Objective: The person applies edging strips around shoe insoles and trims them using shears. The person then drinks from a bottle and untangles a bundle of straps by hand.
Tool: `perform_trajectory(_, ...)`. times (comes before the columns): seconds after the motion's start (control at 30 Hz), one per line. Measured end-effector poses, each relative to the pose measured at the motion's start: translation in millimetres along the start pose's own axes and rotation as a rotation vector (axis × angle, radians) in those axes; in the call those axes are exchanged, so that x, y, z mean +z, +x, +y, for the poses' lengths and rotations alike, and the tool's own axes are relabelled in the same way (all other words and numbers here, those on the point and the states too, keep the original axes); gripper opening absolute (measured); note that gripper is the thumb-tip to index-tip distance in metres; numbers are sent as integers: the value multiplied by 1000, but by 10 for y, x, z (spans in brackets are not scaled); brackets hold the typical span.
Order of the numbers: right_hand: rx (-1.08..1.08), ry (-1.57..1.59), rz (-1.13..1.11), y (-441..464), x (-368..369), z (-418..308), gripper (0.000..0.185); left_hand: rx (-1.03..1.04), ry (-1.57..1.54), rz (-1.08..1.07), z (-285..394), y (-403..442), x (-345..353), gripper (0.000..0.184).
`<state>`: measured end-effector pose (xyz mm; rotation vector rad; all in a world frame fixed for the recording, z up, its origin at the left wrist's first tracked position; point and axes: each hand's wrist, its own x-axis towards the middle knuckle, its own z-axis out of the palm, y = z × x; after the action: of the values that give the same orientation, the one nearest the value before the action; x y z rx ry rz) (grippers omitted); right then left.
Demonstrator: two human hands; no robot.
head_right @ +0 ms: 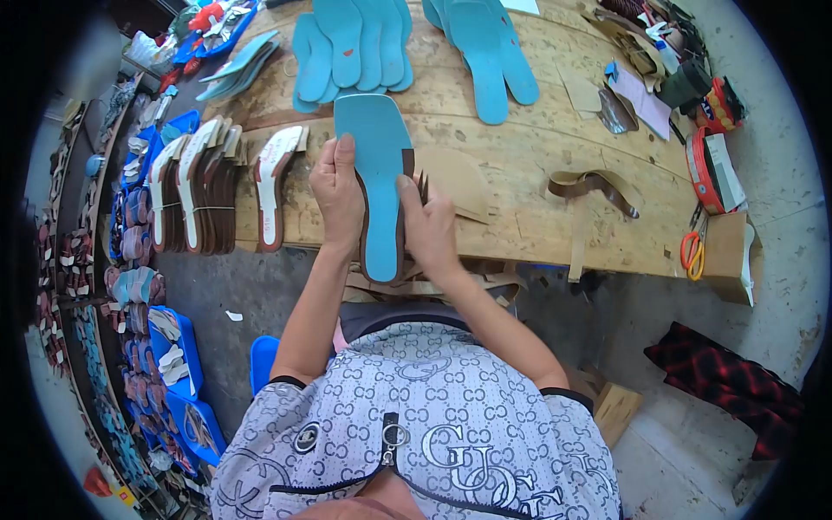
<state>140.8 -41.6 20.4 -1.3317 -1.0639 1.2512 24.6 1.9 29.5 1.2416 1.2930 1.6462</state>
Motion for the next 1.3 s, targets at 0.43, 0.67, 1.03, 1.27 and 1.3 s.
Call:
perform_trajectory(0.43, -983, -896, -409, -107, -119, -29, 10, -378, -194, -119, -6, -88, -379, 51)
perform_trajectory(0.67, -197, 61, -221, 248, 295, -340, 40, -544, -406, -105, 299, -247, -323, 46)
perform_trajectory(1.03, 54, -75, -632, -167, 117, 19, 29, -335, -261, 23, 222, -192, -1166, 43)
perform_trajectory(1.27, -858, -1055, -548, 656, 260, 132, 15, -318, -885, -219, 281, -497, -1427, 62)
perform_trajectory(1.3, -837, -1062, -601, 686, 258, 130, 16, -393, -899, -253, 140, -564, -1499, 60)
